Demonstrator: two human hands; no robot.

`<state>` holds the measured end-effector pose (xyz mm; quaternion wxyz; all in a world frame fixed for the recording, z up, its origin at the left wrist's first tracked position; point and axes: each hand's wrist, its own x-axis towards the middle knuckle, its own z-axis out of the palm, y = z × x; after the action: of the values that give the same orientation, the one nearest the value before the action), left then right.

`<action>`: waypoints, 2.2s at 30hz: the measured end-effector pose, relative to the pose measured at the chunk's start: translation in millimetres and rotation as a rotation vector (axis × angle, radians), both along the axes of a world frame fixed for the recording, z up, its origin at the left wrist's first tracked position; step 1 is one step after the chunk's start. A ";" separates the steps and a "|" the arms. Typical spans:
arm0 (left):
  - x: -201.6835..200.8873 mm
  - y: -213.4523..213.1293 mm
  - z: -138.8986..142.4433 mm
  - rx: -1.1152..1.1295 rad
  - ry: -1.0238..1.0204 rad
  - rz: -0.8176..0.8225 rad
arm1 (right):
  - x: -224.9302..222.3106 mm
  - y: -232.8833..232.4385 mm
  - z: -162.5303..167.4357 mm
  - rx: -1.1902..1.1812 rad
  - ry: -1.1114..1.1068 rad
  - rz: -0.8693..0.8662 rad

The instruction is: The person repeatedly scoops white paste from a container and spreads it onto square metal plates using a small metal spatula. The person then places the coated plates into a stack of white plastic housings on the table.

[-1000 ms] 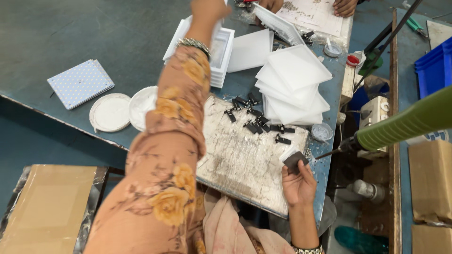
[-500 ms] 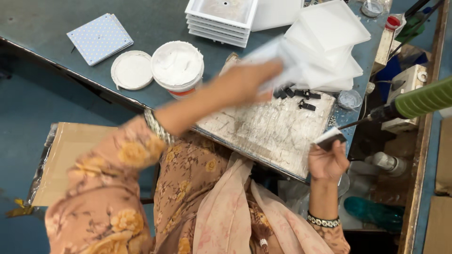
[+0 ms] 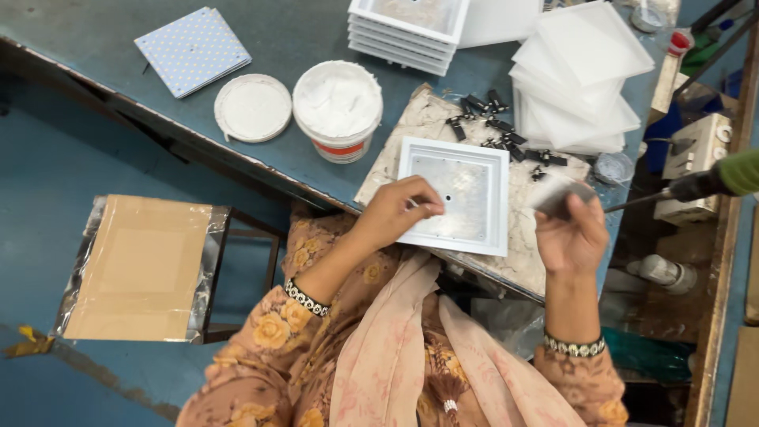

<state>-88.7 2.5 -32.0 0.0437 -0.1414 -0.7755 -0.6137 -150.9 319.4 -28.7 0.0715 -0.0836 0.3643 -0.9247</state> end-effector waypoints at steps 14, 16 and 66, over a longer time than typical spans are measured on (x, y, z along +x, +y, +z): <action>-35.0 -5.4 -31.5 -0.164 -0.198 0.437 | -22.8 -129.1 33.0 1.730 1.224 -0.119; -44.4 4.9 -35.2 -0.140 0.019 0.469 | -25.1 -131.0 30.2 1.763 1.242 -0.117; -48.3 28.2 -40.5 -0.155 -0.062 0.535 | -93.6 -271.6 144.3 1.507 1.124 0.529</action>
<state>-137.0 30.7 -72.5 0.1694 0.0845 -0.8308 -0.5234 -244.5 47.9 115.6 0.1273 -0.5237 0.8105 -0.2293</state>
